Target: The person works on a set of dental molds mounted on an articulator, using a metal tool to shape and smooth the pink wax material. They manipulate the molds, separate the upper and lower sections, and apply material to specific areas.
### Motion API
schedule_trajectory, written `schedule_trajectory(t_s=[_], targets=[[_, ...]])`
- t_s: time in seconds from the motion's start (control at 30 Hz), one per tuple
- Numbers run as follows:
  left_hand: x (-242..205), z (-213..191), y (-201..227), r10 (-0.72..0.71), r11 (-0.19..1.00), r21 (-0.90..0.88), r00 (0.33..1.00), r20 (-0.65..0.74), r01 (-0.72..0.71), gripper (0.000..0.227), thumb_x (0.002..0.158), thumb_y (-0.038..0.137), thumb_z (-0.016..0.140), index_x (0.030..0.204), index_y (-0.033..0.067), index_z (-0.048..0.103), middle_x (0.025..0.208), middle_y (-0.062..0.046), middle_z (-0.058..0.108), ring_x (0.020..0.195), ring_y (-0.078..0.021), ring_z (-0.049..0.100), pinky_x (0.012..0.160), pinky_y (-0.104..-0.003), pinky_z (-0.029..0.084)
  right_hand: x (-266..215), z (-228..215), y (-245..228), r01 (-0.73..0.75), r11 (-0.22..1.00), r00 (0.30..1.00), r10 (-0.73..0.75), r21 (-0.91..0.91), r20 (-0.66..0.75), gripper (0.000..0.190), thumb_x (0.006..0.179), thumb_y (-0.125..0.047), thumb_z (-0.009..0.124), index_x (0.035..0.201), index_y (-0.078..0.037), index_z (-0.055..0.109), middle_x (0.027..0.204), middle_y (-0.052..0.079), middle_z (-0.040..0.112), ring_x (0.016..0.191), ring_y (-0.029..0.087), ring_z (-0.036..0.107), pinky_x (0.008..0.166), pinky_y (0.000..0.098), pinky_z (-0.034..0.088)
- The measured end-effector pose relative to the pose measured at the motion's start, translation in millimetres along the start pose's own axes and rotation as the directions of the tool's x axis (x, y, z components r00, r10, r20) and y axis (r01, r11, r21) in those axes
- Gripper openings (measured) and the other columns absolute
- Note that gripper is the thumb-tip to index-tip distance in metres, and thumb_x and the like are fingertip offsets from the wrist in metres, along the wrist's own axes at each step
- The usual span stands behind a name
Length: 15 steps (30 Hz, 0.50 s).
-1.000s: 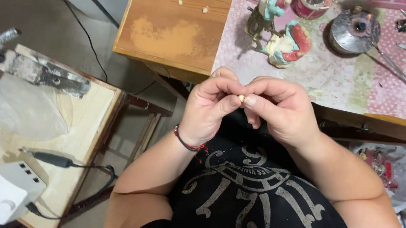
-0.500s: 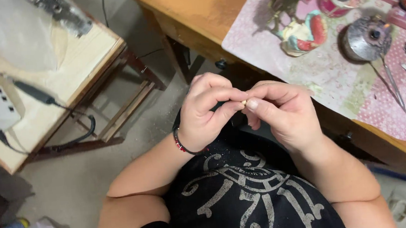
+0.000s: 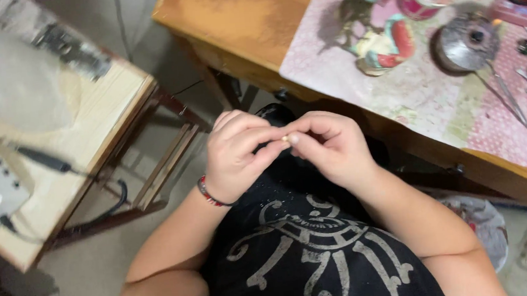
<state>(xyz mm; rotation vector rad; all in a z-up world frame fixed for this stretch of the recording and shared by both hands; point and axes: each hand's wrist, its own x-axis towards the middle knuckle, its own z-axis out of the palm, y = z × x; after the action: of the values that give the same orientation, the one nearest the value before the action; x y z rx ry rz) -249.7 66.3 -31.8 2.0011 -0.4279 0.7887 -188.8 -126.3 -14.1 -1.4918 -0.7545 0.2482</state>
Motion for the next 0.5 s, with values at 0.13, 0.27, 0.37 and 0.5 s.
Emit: schedule_trajectory(t_s=[0.13, 0.27, 0.37, 0.5], targets=[[9.7, 13.6, -11.6, -0.248, 0.909, -0.299, 0.954, 0.168, 0.289, 0.009, 0.085, 0.009, 0.086, 0.091, 0.0103, 0.079, 0.083, -0.002, 0.071, 0.069, -0.0158, 0.064, 0.065, -0.030, 0.052, -4.4, -9.2, 3.8, 0.247, 0.890, 0.955, -0.292, -0.384, -0.062, 0.022, 0.093, -0.004, 0.074, 0.115, 0.002, 0.076, 0.094, 0.014, 0.078, 0.086, 0.033, 0.078, 0.074, 0.0449, 0.063], [24.8, 32.1, -25.3, -0.330, 0.756, -0.406, 0.835, 0.441, 0.514, 0.011, 0.075, 0.002, 0.085, 0.081, 0.0082, 0.079, 0.075, -0.005, 0.071, 0.061, -0.0118, 0.061, 0.058, -0.027, 0.051, -5.1, -20.7, -4.3, 0.428, 0.703, 0.872, -0.486, -0.568, 0.055, 0.012, 0.096, 0.004, 0.069, 0.104, 0.004, 0.078, 0.096, 0.016, 0.077, 0.083, 0.032, 0.077, 0.073, 0.0418, 0.065], [47.5, 46.0, -28.4, -0.312, 0.756, -0.336, 0.760, 0.570, 0.562, 0.009, 0.074, 0.005, 0.085, 0.079, 0.0072, 0.078, 0.071, -0.006, 0.070, 0.059, -0.0122, 0.061, 0.055, -0.027, 0.051, -9.0, -38.7, -5.3, 0.421, 0.660, 0.872, -0.483, -0.622, 0.078, 0.010, 0.095, 0.001, 0.072, 0.102, 0.002, 0.079, 0.095, 0.015, 0.078, 0.083, 0.032, 0.077, 0.071, 0.0424, 0.065], [80.8, 64.9, -27.5, -0.268, 0.818, -0.185, 0.646, 0.715, 0.545, 0.010, 0.074, 0.015, 0.085, 0.077, 0.0076, 0.078, 0.068, -0.008, 0.070, 0.058, -0.0174, 0.065, 0.055, -0.031, 0.054, -13.0, -62.1, -3.3, 0.364, 0.660, 0.890, -0.455, -0.657, 0.036, 0.006, 0.094, -0.002, 0.074, 0.097, 0.000, 0.079, 0.093, 0.014, 0.078, 0.082, 0.033, 0.078, 0.069, 0.0426, 0.065]])
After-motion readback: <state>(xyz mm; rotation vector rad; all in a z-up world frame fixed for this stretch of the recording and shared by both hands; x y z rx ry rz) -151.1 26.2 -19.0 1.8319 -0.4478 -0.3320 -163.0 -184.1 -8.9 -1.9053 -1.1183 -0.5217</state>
